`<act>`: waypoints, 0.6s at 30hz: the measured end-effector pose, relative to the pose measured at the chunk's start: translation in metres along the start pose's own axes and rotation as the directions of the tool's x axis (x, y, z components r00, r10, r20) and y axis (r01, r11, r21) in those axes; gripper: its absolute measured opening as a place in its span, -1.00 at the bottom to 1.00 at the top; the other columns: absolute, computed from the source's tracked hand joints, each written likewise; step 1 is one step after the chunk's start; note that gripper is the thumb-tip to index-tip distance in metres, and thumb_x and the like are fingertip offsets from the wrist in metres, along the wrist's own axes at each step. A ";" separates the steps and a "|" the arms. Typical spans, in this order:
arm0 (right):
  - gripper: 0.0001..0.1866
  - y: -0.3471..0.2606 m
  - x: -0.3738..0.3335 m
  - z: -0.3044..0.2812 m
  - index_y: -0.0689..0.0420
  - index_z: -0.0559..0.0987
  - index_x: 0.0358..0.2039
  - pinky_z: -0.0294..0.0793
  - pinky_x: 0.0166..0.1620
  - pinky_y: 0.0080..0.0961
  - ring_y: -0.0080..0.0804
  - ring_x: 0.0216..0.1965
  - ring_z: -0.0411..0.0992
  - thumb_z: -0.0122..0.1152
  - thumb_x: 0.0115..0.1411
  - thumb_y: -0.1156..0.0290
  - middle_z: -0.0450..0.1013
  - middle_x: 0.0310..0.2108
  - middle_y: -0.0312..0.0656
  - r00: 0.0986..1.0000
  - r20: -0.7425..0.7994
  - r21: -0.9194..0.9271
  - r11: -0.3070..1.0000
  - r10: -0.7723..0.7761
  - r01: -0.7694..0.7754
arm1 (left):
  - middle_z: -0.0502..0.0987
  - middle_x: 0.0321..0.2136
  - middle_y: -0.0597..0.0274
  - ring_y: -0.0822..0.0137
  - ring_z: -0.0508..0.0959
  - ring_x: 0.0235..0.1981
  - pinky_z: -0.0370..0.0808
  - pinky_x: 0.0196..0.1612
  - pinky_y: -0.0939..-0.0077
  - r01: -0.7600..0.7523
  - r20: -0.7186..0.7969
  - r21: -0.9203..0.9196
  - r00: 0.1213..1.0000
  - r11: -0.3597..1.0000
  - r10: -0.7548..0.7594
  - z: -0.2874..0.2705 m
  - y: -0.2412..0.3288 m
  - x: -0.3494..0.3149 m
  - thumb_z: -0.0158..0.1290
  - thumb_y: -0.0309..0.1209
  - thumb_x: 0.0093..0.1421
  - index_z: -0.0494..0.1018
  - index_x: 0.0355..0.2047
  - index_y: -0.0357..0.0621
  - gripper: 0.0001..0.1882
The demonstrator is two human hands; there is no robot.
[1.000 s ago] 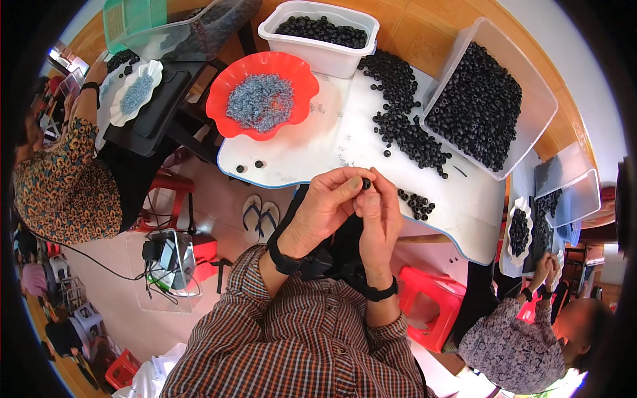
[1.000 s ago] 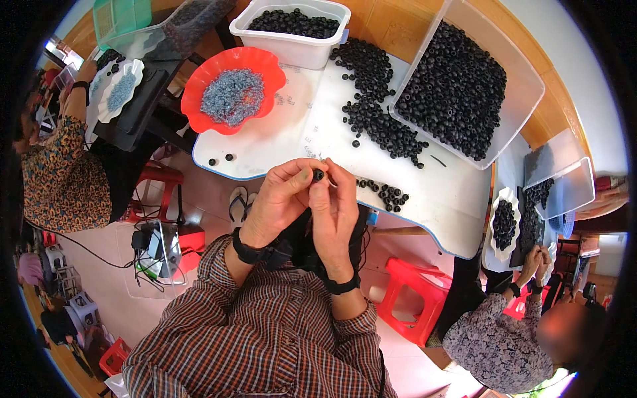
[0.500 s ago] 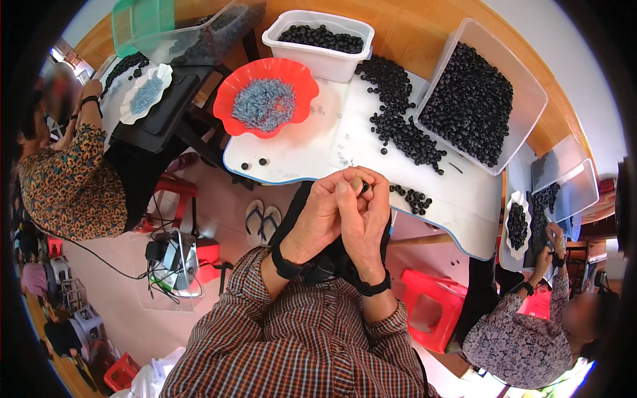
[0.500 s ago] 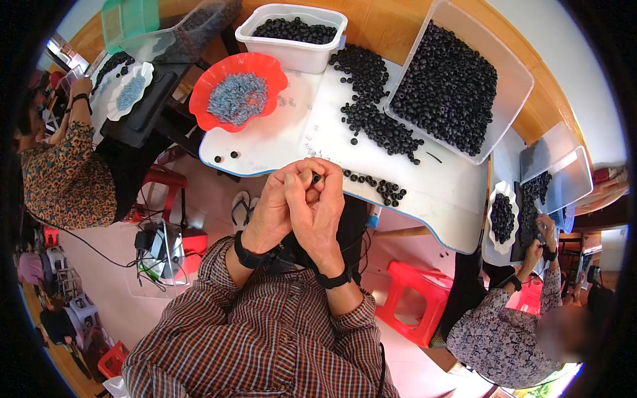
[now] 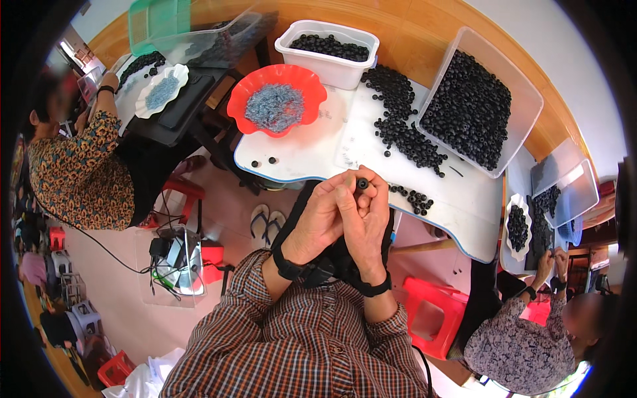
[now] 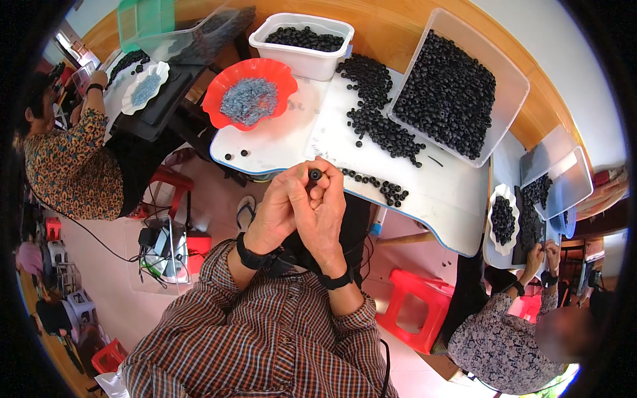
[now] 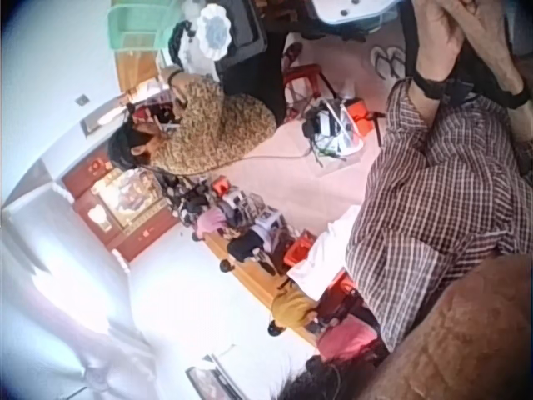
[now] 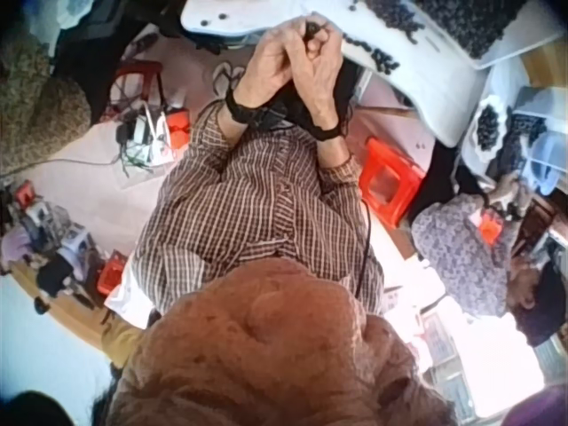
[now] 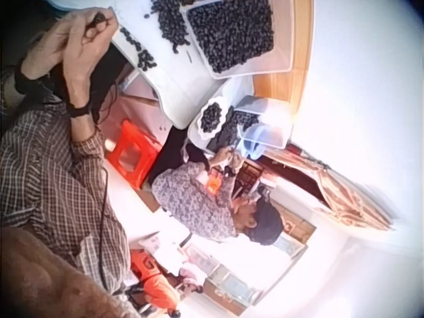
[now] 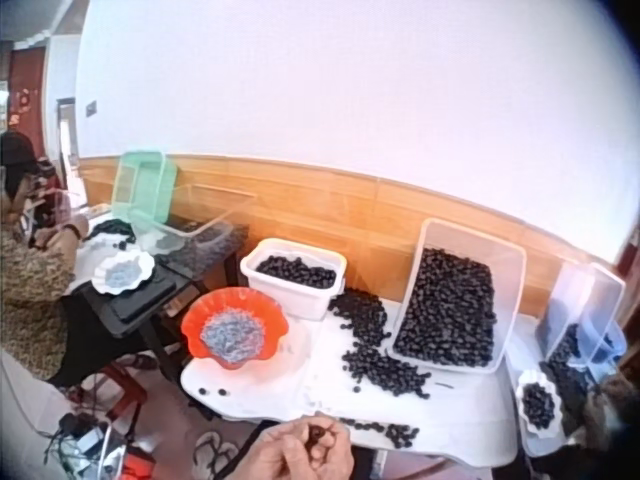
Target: Sorting and inspecting small black spherical components on a white work table.
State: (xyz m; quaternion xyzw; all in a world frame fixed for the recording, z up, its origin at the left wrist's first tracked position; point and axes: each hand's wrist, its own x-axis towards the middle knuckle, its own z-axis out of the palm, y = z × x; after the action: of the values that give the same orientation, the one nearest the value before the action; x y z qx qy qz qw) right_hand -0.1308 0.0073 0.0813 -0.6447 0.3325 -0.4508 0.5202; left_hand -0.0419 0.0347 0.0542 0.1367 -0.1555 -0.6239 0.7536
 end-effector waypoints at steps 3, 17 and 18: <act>-0.58 0.000 -0.001 -0.001 0.33 0.35 0.01 0.40 -0.03 -0.53 -0.47 -0.16 0.41 0.15 0.26 0.31 0.44 -0.17 -0.13 0.999 0.007 0.044 0.998 0.035 -0.035 | 0.56 -0.29 0.12 0.41 0.52 -0.38 0.54 -0.25 0.53 -0.006 0.011 0.039 1.000 0.999 0.005 0.000 0.002 -0.001 -0.04 -0.37 0.32 0.43 -0.10 -0.35 -0.73; -0.66 0.035 -0.001 -0.004 0.30 0.42 0.06 0.24 0.18 -0.48 -0.41 0.04 0.34 -0.07 0.37 0.37 0.43 0.00 -0.09 0.982 0.045 0.398 0.899 0.181 -0.184 | 0.54 -0.34 0.25 0.43 0.55 -0.30 0.53 -0.20 0.55 0.041 -0.173 0.217 0.985 0.975 -0.003 -0.008 -0.003 0.005 -0.04 -0.33 0.34 0.48 -0.17 -0.26 -0.76; -0.64 0.042 -0.001 -0.005 0.31 0.40 0.07 0.27 0.14 -0.50 -0.45 0.01 0.35 -0.08 0.37 0.36 0.43 -0.03 -0.12 0.978 0.039 0.394 0.897 0.204 -0.203 | 0.54 -0.34 0.25 0.43 0.55 -0.30 0.53 -0.20 0.55 0.035 -0.168 0.216 0.986 0.976 0.002 -0.008 -0.001 0.008 -0.04 -0.33 0.34 0.48 -0.17 -0.26 -0.76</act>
State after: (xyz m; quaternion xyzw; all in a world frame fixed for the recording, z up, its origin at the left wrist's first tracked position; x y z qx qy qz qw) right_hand -0.1341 -0.0031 0.0409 -0.4873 0.3010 -0.4527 0.6834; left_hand -0.0386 0.0270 0.0471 0.2717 -0.1584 -0.5957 0.7391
